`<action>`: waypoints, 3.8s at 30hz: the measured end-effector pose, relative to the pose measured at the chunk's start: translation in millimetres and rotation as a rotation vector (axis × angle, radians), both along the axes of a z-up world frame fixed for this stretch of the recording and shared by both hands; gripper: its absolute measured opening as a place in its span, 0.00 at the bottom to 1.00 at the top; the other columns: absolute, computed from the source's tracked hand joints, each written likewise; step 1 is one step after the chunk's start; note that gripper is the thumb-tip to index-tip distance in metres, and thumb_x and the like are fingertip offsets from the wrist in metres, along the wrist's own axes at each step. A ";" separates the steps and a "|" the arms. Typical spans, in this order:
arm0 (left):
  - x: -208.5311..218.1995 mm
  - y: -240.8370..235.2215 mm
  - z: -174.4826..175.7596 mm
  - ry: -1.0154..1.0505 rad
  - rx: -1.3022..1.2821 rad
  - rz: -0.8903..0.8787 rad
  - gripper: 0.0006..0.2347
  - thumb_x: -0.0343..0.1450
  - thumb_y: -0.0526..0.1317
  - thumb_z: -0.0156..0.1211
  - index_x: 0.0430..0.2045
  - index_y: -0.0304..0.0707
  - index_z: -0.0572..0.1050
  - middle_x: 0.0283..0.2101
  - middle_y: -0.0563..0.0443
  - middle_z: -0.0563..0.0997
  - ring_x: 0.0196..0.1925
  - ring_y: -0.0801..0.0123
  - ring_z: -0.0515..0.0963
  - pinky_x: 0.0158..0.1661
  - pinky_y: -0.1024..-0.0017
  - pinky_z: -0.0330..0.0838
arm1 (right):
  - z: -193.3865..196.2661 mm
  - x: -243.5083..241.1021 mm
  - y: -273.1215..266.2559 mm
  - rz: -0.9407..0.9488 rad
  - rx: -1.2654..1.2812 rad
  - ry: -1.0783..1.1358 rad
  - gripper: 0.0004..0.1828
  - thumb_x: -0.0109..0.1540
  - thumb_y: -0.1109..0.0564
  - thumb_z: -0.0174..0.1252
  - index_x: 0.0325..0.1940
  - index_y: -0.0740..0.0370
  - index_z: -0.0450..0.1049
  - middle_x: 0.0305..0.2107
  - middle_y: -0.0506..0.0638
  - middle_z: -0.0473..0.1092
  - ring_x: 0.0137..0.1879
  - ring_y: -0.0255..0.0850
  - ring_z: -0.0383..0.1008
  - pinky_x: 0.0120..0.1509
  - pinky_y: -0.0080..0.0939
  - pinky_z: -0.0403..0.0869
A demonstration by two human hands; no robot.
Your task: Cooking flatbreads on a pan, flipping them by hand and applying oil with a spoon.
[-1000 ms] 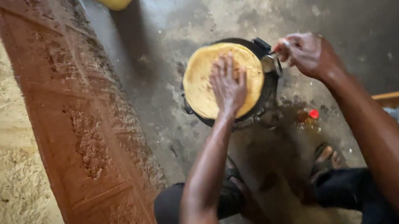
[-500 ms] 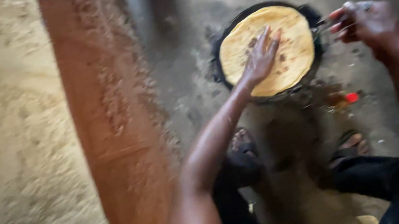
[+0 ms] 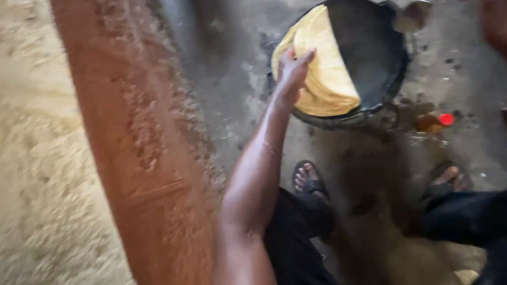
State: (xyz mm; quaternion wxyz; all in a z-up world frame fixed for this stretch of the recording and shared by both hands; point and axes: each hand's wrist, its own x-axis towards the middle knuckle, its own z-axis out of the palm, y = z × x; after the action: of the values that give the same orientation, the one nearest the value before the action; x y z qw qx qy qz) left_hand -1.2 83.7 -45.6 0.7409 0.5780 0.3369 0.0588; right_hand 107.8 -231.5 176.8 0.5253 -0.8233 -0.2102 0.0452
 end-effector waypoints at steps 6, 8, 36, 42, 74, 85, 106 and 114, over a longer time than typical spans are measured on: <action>1.7 -11.6 1.2 -0.085 -0.032 -0.118 0.14 0.70 0.37 0.67 0.49 0.36 0.79 0.43 0.47 0.88 0.39 0.69 0.86 0.38 0.69 0.81 | -67.6 4.5 -102.9 -0.113 0.036 0.221 0.17 0.88 0.45 0.33 0.53 0.54 0.61 0.38 0.51 0.67 0.41 0.43 0.71 0.47 0.43 0.71; -0.9 -12.7 15.3 -0.091 -0.047 -0.153 0.14 0.70 0.36 0.66 0.50 0.36 0.79 0.44 0.47 0.88 0.39 0.70 0.86 0.38 0.70 0.81 | -145.9 -15.2 -145.3 -0.196 -0.032 0.265 0.19 0.85 0.53 0.41 0.42 0.55 0.68 0.30 0.48 0.67 0.32 0.36 0.65 0.37 0.38 0.63; -9.4 -13.8 36.9 0.176 -0.041 -0.187 0.22 0.75 0.40 0.67 0.66 0.42 0.71 0.54 0.41 0.80 0.50 0.48 0.84 0.40 0.34 0.82 | -365.2 -91.6 -127.2 -0.218 -0.563 0.609 0.39 0.49 0.36 0.80 0.60 0.52 0.80 0.50 0.57 0.82 0.60 0.55 0.81 0.64 0.53 0.78; 9.6 -4.0 -39.1 0.152 0.051 -0.182 0.22 0.73 0.38 0.66 0.63 0.37 0.72 0.51 0.41 0.79 0.48 0.54 0.81 0.33 0.44 0.85 | -289.9 -30.7 -119.1 -0.125 -0.317 0.584 0.37 0.56 0.38 0.77 0.55 0.69 0.78 0.42 0.70 0.77 0.51 0.66 0.78 0.56 0.62 0.74; 13.6 -57.0 112.6 0.381 0.283 -0.210 0.16 0.62 0.39 0.50 0.42 0.38 0.77 0.40 0.40 0.84 0.40 0.49 0.85 0.25 0.55 0.74 | -11.7 -80.8 -2.1 0.114 -0.836 -0.232 0.43 0.60 0.28 0.70 0.67 0.62 0.77 0.51 0.65 0.75 0.56 0.60 0.73 0.60 0.64 0.73; 2.9 -88.6 127.9 -0.157 1.016 -0.531 0.22 0.79 0.43 0.53 0.67 0.30 0.66 0.50 0.23 0.83 0.53 0.22 0.82 0.53 0.31 0.73 | -14.1 -19.6 7.4 0.061 -0.399 -0.307 0.34 0.54 0.40 0.81 0.51 0.65 0.78 0.39 0.62 0.74 0.48 0.64 0.77 0.54 0.61 0.77; 28.4 -100.0 65.8 0.159 1.185 -0.344 0.32 0.79 0.63 0.47 0.77 0.48 0.61 0.80 0.41 0.59 0.81 0.42 0.55 0.75 0.39 0.48 | 1.2 5.8 14.9 0.034 -0.370 -0.165 0.32 0.47 0.38 0.79 0.44 0.57 0.77 0.37 0.57 0.73 0.46 0.60 0.77 0.54 0.57 0.75; 22.6 -87.6 57.9 -0.058 1.409 -0.582 0.31 0.76 0.63 0.53 0.75 0.54 0.65 0.78 0.48 0.65 0.79 0.50 0.63 0.74 0.44 0.55 | -21.8 2.8 28.8 0.056 -0.365 -0.154 0.35 0.43 0.42 0.80 0.47 0.61 0.77 0.40 0.61 0.72 0.48 0.64 0.77 0.54 0.61 0.76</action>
State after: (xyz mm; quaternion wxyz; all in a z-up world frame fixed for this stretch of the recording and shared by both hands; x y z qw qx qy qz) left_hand 21.4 -4.0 12.3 0.1908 0.9780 0.0342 0.0773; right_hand 110.6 -202.7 155.0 0.3480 -0.8998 -0.2610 0.0339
